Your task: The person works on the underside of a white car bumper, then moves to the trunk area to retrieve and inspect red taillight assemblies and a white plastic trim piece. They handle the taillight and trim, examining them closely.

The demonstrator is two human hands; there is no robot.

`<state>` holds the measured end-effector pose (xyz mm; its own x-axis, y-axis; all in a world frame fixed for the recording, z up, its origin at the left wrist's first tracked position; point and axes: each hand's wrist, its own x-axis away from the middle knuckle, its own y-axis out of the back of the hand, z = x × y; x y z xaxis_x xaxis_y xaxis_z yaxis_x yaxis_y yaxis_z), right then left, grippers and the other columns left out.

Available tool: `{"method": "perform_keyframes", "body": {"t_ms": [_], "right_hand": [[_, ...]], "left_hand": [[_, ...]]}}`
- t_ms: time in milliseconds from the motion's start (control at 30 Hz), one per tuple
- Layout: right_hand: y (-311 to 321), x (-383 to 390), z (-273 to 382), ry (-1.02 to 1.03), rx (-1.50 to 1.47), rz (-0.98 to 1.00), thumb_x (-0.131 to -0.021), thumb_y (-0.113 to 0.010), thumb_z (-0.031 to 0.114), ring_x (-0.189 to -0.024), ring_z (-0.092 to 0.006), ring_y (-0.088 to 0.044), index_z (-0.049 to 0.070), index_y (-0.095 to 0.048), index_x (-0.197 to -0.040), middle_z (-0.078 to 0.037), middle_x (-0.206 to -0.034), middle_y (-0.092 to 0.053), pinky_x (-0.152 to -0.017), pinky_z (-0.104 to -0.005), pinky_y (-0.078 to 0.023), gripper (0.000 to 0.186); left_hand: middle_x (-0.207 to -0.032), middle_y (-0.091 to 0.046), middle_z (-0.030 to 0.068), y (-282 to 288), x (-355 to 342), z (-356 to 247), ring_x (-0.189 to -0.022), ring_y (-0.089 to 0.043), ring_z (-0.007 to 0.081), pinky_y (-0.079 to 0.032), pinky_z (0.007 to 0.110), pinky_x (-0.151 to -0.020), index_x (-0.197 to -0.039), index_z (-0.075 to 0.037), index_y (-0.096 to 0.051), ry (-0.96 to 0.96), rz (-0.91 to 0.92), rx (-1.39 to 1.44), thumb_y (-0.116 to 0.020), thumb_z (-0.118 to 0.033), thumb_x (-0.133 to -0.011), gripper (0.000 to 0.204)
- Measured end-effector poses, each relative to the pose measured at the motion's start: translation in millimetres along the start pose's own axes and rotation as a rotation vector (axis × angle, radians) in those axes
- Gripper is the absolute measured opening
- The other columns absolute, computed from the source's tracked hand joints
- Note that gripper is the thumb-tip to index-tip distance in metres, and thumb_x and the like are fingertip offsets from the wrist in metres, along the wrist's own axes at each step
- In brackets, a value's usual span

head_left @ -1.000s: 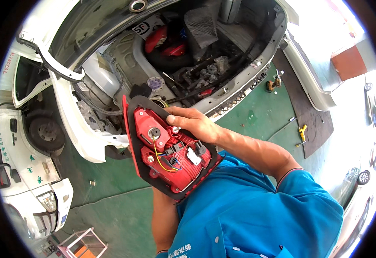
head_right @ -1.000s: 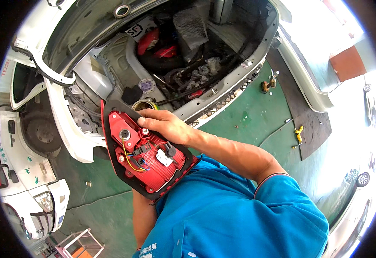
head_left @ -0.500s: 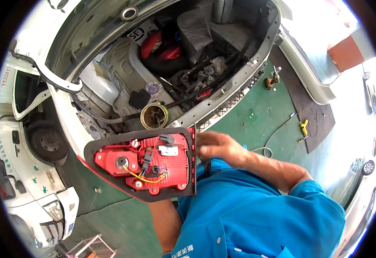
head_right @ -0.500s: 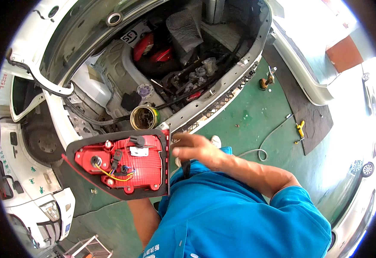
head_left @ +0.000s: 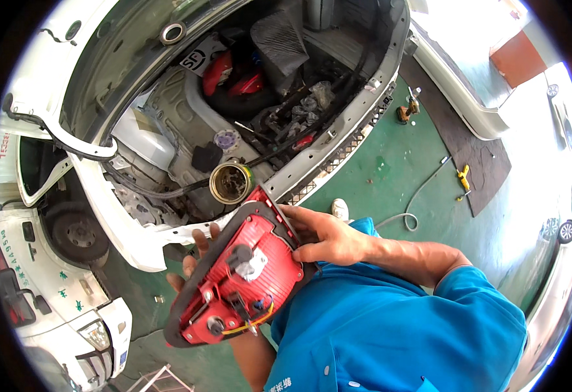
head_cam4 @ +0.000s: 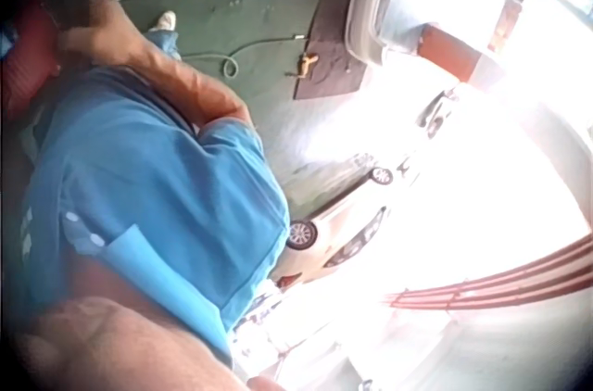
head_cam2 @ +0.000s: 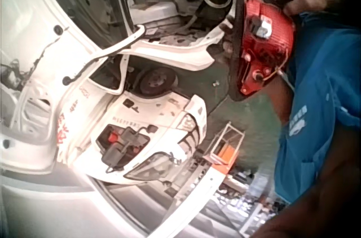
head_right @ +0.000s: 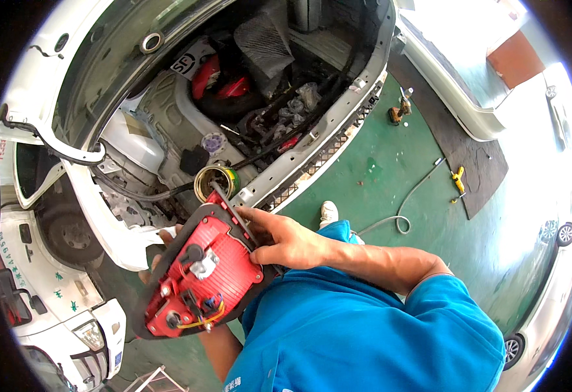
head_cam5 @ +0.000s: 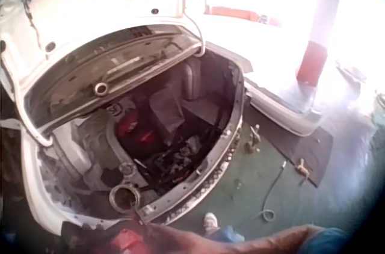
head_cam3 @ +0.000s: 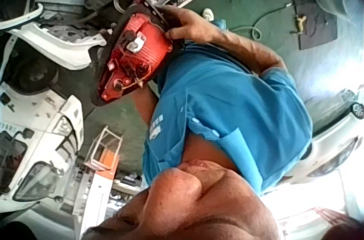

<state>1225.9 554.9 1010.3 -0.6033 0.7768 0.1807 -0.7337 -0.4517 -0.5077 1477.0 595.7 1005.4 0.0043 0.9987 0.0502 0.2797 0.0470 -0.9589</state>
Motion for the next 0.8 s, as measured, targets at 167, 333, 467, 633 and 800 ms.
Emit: {"method": "perform_keyframes", "body": {"t_ms": [167,333,467,633,800], "right_hand": [[1,2,26,-0.103,0.232,0.113,-0.087,-0.066,0.006,-0.130,-0.0274,-0.054,-0.002,-0.022,-0.158,-0.024,-0.146,-0.050,-0.109,-0.0406,-0.045,0.084],[13,9,19,-0.006,0.280,0.112,-0.088,-0.065,0.007,-0.126,-0.0279,-0.057,-0.003,-0.027,-0.156,-0.025,-0.142,-0.053,-0.106,-0.0407,-0.046,0.078],[23,15,-3,0.140,0.382,0.065,-0.087,-0.061,0.006,-0.117,-0.0329,-0.062,-0.005,-0.043,-0.146,-0.026,-0.130,-0.061,-0.101,-0.0415,-0.049,0.063],[16,18,-2,0.230,0.679,-0.052,-0.083,-0.059,0.008,-0.104,-0.0410,-0.066,-0.008,-0.051,-0.137,-0.029,-0.115,-0.065,-0.093,-0.0452,-0.054,0.057],[15,18,-4,0.250,0.630,-0.073,-0.081,-0.058,0.007,-0.098,-0.0406,-0.068,-0.007,-0.053,-0.133,-0.028,-0.108,-0.067,-0.088,-0.0457,-0.055,0.054]], "left_hand": [[-0.160,-0.035,0.0141,-42,19,27,-0.150,-0.029,0.0354,-0.024,0.064,-0.121,-0.155,-0.025,-0.028,0.089,-0.076,0.340,-0.043,-0.057,-0.102,0.064],[-0.160,-0.033,0.0162,-30,33,33,-0.146,-0.036,0.0349,-0.033,0.060,-0.118,-0.150,-0.024,-0.046,0.050,-0.300,0.587,-0.040,-0.061,-0.102,0.061],[-0.157,-0.040,0.0163,-20,41,34,-0.142,-0.042,0.0341,-0.041,0.056,-0.114,-0.144,-0.020,-0.053,0.082,-0.207,-0.184,-0.046,-0.056,-0.102,0.056],[-0.153,-0.044,0.0166,-32,38,37,-0.139,-0.046,0.0327,-0.042,0.052,-0.114,-0.147,-0.017,-0.047,0.090,-0.330,-0.223,-0.043,-0.054,-0.103,0.058],[-0.153,-0.043,0.0171,-30,42,36,-0.138,-0.046,0.0319,-0.042,0.050,-0.115,-0.148,-0.015,-0.045,0.087,-0.349,-0.361,-0.043,-0.056,-0.102,0.062]]}}
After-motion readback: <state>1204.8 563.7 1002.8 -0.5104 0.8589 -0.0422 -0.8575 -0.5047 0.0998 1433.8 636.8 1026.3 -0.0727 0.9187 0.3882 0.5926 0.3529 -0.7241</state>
